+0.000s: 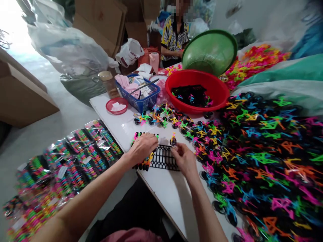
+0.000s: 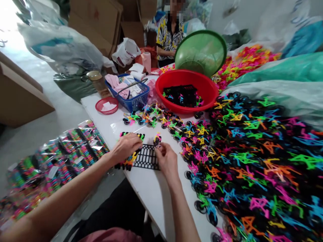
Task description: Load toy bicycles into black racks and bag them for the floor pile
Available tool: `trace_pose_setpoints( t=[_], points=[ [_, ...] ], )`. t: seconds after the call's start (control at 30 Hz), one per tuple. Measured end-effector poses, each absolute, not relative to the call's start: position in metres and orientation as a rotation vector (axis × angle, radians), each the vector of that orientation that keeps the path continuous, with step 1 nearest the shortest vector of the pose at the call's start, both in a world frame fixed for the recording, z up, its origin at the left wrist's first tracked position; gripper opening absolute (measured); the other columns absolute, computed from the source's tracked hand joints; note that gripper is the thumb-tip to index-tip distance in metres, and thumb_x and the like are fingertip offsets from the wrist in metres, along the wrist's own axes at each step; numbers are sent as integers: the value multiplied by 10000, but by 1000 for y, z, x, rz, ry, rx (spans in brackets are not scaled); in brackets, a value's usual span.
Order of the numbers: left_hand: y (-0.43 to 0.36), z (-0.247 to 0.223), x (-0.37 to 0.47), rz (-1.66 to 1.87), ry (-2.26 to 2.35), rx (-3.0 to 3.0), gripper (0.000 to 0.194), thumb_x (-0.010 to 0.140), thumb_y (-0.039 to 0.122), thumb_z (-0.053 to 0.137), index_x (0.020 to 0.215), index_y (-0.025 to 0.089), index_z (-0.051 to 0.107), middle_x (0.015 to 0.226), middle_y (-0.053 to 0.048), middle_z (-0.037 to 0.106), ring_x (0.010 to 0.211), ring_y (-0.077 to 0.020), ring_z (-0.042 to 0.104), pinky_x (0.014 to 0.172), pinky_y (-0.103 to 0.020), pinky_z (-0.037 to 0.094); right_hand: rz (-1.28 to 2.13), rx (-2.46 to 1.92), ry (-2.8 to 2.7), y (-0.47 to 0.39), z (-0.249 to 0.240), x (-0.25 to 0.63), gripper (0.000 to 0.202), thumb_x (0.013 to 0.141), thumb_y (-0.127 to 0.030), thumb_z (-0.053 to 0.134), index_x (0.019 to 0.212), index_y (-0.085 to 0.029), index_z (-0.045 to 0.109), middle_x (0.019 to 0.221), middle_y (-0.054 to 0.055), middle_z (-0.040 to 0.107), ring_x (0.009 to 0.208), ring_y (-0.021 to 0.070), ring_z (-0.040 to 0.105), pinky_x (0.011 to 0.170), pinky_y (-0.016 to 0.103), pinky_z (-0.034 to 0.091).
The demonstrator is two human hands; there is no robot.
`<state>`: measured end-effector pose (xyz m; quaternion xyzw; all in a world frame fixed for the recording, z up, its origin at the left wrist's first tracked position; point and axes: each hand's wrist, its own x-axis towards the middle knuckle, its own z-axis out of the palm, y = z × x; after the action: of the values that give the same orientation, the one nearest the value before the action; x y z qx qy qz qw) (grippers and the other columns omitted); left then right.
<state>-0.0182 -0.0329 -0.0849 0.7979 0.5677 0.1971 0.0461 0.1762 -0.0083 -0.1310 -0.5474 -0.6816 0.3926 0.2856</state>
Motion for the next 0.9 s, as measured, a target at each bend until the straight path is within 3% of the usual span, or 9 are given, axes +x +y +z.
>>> trace_pose_setpoints(
  t=[0.13, 0.37, 0.5, 0.67, 0.83, 0.9],
  points=[
    [-51, -66, -17, 642, 1877, 2423, 161, 900, 226, 482, 902, 158, 628, 939, -61, 613, 917, -207, 542, 848, -366, 411, 1192, -1355, -1706, -49, -142, 154, 163, 736, -300, 536, 772, -153, 597, 655, 25, 610, 579, 150, 541, 541, 238, 412],
    [-108, -73, 2, 703, 1698, 2302, 135, 890, 196, 497, 979, 173, 597, 883, -37, 614, 866, -183, 538, 825, -335, 431, 1016, -1143, -1803, -66, -167, 134, 96, 747, -207, 474, 739, -160, 558, 690, 38, 565, 640, 164, 520, 587, 261, 422],
    [-106, -83, 5, 861, 1661, 2348, 173, 886, 256, 528, 1021, 163, 587, 854, -37, 624, 829, -172, 540, 804, -315, 447, 903, -1107, -2055, -64, -162, 132, 188, 746, -146, 447, 890, -146, 568, 805, 61, 560, 723, 173, 544, 637, 263, 429],
    [-106, -89, 4, 903, 1688, 2408, 202, 924, 185, 434, 830, 173, 613, 791, -30, 609, 802, -148, 534, 801, -284, 456, 772, -1211, -2282, -68, -159, 132, 179, 813, -135, 404, 883, -136, 569, 818, 80, 574, 684, 166, 552, 608, 257, 419],
    [-118, -90, 4, 783, 1656, 2363, 246, 932, 150, 371, 804, 160, 580, 812, -38, 590, 812, -156, 518, 789, -289, 455, 1150, -920, -2420, -18, -143, 156, 168, 829, -190, 443, 806, -165, 608, 651, 5, 589, 607, 137, 560, 549, 215, 419],
    [-122, -91, 3, 784, 1635, 2340, 238, 934, 139, 358, 842, 164, 576, 833, -35, 592, 824, -155, 515, 787, -281, 453, 1047, -1020, -2427, 26, -124, 148, 228, 852, -194, 408, 865, -167, 634, 681, 0, 611, 632, 127, 573, 584, 212, 434]
  ],
)
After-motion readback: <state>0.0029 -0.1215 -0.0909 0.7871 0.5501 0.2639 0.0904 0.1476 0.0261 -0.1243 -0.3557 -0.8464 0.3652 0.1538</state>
